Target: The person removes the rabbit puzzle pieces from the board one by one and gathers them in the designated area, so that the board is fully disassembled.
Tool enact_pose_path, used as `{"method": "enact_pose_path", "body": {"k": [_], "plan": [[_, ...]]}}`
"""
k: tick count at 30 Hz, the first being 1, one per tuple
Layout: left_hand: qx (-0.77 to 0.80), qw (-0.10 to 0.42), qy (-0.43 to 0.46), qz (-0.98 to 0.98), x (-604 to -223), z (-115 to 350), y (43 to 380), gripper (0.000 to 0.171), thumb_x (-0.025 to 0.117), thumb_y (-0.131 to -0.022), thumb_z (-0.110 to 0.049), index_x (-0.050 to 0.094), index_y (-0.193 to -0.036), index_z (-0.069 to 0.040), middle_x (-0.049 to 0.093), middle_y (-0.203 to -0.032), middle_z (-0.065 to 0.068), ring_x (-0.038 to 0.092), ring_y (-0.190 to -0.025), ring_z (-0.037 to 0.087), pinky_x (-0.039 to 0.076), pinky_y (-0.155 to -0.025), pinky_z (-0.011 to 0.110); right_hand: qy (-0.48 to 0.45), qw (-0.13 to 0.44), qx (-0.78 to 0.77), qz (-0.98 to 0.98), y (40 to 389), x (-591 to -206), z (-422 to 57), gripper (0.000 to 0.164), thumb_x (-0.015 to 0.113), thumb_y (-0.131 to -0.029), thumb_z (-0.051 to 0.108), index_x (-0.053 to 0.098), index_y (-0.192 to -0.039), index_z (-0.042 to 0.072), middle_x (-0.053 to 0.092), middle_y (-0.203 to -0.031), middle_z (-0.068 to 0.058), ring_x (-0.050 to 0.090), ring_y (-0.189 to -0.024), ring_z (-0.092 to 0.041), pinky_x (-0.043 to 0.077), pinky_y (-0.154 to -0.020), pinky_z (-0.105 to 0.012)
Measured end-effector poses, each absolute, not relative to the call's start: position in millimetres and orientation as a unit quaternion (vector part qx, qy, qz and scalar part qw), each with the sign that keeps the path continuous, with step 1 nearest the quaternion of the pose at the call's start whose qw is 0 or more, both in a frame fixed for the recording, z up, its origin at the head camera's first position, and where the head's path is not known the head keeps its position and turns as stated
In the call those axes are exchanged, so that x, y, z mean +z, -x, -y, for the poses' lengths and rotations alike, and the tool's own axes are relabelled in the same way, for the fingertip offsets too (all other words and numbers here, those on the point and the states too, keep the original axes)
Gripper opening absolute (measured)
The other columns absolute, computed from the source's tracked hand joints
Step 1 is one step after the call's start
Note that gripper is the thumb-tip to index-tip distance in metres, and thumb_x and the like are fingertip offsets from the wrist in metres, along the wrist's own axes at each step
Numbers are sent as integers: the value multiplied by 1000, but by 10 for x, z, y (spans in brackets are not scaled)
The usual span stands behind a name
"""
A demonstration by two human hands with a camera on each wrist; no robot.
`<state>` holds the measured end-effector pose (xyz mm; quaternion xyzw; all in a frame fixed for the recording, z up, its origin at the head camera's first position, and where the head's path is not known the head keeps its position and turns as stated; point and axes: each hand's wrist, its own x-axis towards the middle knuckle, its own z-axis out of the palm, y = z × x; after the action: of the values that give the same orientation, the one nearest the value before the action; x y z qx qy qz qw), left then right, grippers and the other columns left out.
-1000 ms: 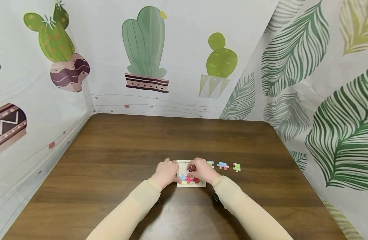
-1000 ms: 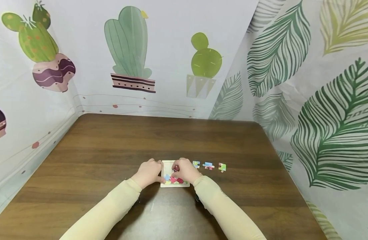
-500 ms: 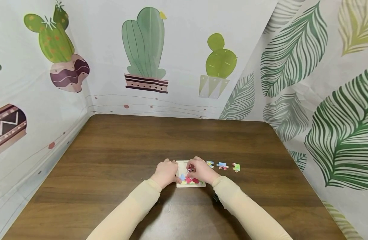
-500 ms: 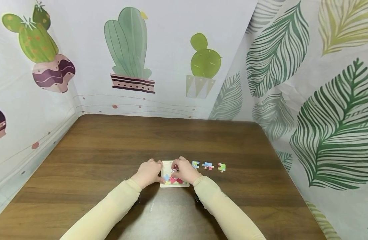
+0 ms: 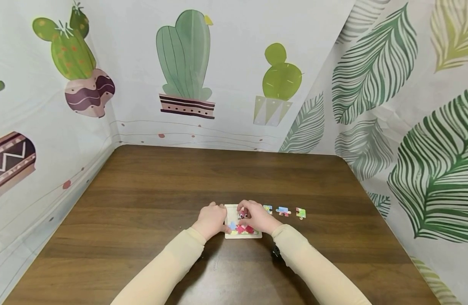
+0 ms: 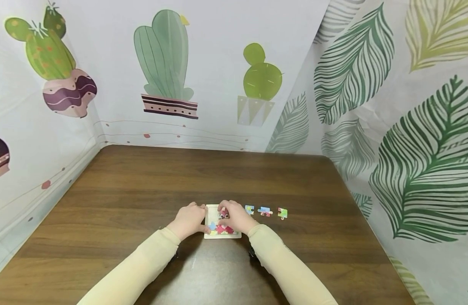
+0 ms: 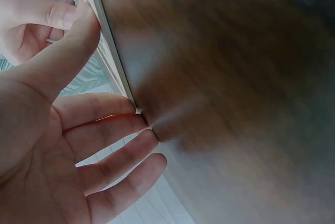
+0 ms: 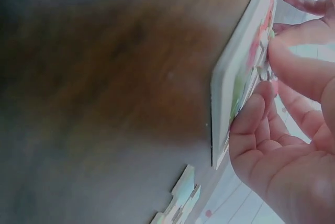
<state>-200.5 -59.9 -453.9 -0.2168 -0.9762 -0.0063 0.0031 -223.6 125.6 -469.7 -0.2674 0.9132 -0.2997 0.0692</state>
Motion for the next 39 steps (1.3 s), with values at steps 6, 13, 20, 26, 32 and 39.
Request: {"method": "enact_pose_path", "body": {"k": [6, 13, 20, 26, 32, 39], "plan": [[-7, 1, 217, 976, -4533, 600, 2003, 57, 79, -63, -54, 71, -94, -7, 67, -97, 6, 54, -79, 22, 53, -59, 37, 235, 50, -316, -918, 2254, -4702, -1277, 14, 70, -85, 10, 65, -98, 9, 48, -76, 2, 45, -68, -12, 40, -60, -24], [-10, -2, 216, 976, -4529, 596, 2000, 55, 79, -63, -54, 70, -92, -7, 65, -92, 5, 54, -79, 22, 53, -59, 37, 220, 60, -349, -909, 2261, -4694, -1313, 7, 68, -87, 10, 66, -93, 11, 52, -73, 3, 47, -67, -12, 42, -61, -25], [-10, -7, 213, 977, -4530, 594, 2007, 55, 79, -63, -55, 71, -91, -7, 66, -93, 5, 55, -80, 23, 53, -59, 38, 209, 71, -376, -900, 2262, -4688, -1373, 7, 65, -89, 10, 67, -95, 10, 59, -76, 2, 51, -67, -12, 47, -61, -24], [-7, -6, 215, 977, -4539, 593, 2017, 58, 78, -64, -56, 71, -94, -7, 66, -94, 5, 56, -80, 23, 53, -59, 38, 181, 66, -393, -899, 2267, -4642, -1435, 9, 66, -88, 9, 68, -96, 7, 60, -76, 0, 52, -65, -12, 48, -59, -23], [-4, -9, 212, 977, -4541, 599, 2018, 61, 77, -64, -56, 71, -98, -7, 67, -102, 5, 55, -82, 23, 53, -58, 38, 171, 62, -408, -895, 2280, -4602, -1559, 7, 65, -89, 10, 69, -93, 7, 63, -78, 0, 57, -66, -11, 52, -59, -25], [-6, -8, 212, 977, -4536, 599, 2010, 61, 78, -64, -55, 70, -100, -7, 67, -103, 5, 55, -82, 23, 53, -59, 38, 179, 77, -405, -893, 2265, -4571, -1776, 9, 65, -88, 9, 70, -95, 5, 66, -81, -2, 56, -66, -12, 50, -60, -25]]}}
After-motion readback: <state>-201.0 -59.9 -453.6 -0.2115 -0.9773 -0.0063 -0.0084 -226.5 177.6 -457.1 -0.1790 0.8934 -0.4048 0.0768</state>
